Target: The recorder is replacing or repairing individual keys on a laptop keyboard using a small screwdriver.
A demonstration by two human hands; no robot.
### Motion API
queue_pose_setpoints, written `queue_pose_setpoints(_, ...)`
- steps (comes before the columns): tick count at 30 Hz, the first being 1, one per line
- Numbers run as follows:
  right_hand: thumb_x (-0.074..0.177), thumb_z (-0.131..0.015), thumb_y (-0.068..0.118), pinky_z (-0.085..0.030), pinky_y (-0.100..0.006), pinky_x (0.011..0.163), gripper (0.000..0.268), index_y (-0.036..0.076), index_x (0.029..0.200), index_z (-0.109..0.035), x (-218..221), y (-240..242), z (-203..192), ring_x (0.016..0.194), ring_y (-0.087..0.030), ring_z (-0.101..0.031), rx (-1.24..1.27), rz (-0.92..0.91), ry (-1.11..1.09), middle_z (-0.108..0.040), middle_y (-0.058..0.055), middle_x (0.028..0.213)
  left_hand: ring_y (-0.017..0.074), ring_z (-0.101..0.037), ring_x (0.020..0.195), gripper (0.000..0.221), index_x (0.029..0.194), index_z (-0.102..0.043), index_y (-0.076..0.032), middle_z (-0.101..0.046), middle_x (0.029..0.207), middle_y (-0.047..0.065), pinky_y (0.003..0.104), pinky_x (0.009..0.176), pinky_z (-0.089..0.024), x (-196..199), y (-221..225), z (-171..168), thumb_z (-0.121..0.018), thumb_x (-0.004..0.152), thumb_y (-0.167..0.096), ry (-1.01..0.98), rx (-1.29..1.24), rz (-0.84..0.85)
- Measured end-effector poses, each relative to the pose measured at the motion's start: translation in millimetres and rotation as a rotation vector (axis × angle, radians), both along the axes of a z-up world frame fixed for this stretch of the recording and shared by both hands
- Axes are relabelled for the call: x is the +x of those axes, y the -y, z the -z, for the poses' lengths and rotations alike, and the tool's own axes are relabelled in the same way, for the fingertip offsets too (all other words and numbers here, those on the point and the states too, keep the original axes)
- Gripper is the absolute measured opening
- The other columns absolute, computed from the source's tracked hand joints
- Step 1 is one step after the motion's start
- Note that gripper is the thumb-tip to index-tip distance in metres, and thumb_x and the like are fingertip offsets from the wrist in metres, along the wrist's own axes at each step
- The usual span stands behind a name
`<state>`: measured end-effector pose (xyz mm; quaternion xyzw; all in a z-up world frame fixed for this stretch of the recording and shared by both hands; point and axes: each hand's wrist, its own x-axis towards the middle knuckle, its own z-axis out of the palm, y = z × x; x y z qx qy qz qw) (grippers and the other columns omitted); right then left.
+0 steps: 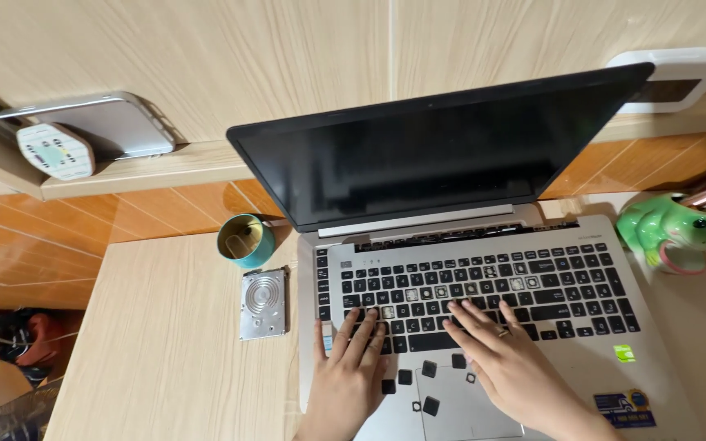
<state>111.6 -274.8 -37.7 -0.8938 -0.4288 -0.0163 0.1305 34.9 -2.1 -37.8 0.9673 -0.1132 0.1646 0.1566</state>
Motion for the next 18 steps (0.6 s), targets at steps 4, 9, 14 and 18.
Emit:
queue_pose_setpoints(4,0.099,-0.047,0.031,-0.017,-0.057,0.116,0.052,0.005,0.143,-0.048,0.1,0.1,-3.0,0.145,-0.028,-0.032,-0.015,0.004,-0.027,-0.037,-0.013,0.158,0.0342,-0.041,0.141,0.047,0.131,-0.066,-0.006,-0.057,0.145,0.011,0.073,0.113,-0.012,-0.6,-7.1,-6.7,-0.064,0.091,-0.03,-0.05,-0.011,0.04)
queue_pose_setpoints(9,0.102,-0.042,0.039,-0.011,-0.061,0.121,0.051,0.01,0.143,-0.047,11.6,16.3,-4.1,0.145,-0.022,-0.034,0.021,0.01,0.168,-0.039,-0.007,0.157,0.0361,-0.038,0.145,0.042,0.129,-0.067,-0.012,-0.056,0.144,0.011,0.074,0.114,-0.01,-3.1,-13.8,-6.9,-0.055,0.101,-0.041,-0.023,0.027,0.099)
queue_pose_setpoints(14,0.101,-0.041,0.038,-0.01,-0.06,0.119,0.052,0.008,0.143,-0.048,9.3,17.7,-10.6,0.144,-0.021,-0.034,0.022,0.024,0.122,-0.039,-0.007,0.157,0.0358,-0.041,0.141,0.041,0.121,-0.069,-0.007,-0.058,0.14,0.014,0.07,0.115,-0.015,4.8,-7.3,-20.8,-0.058,0.099,-0.04,-0.1,-0.011,0.098)
queue_pose_setpoints(18,0.1,-0.042,0.039,-0.011,-0.06,0.119,0.051,0.009,0.141,-0.047,9.7,13.4,-11.6,0.14,-0.021,-0.041,0.013,0.065,0.128,-0.045,-0.006,0.152,0.0322,-0.05,0.135,0.034,0.11,-0.069,-0.006,-0.062,0.127,0.012,0.066,0.117,-0.024,13.2,1.8,-17.9,-0.06,0.1,-0.037,-0.123,-0.045,0.035)
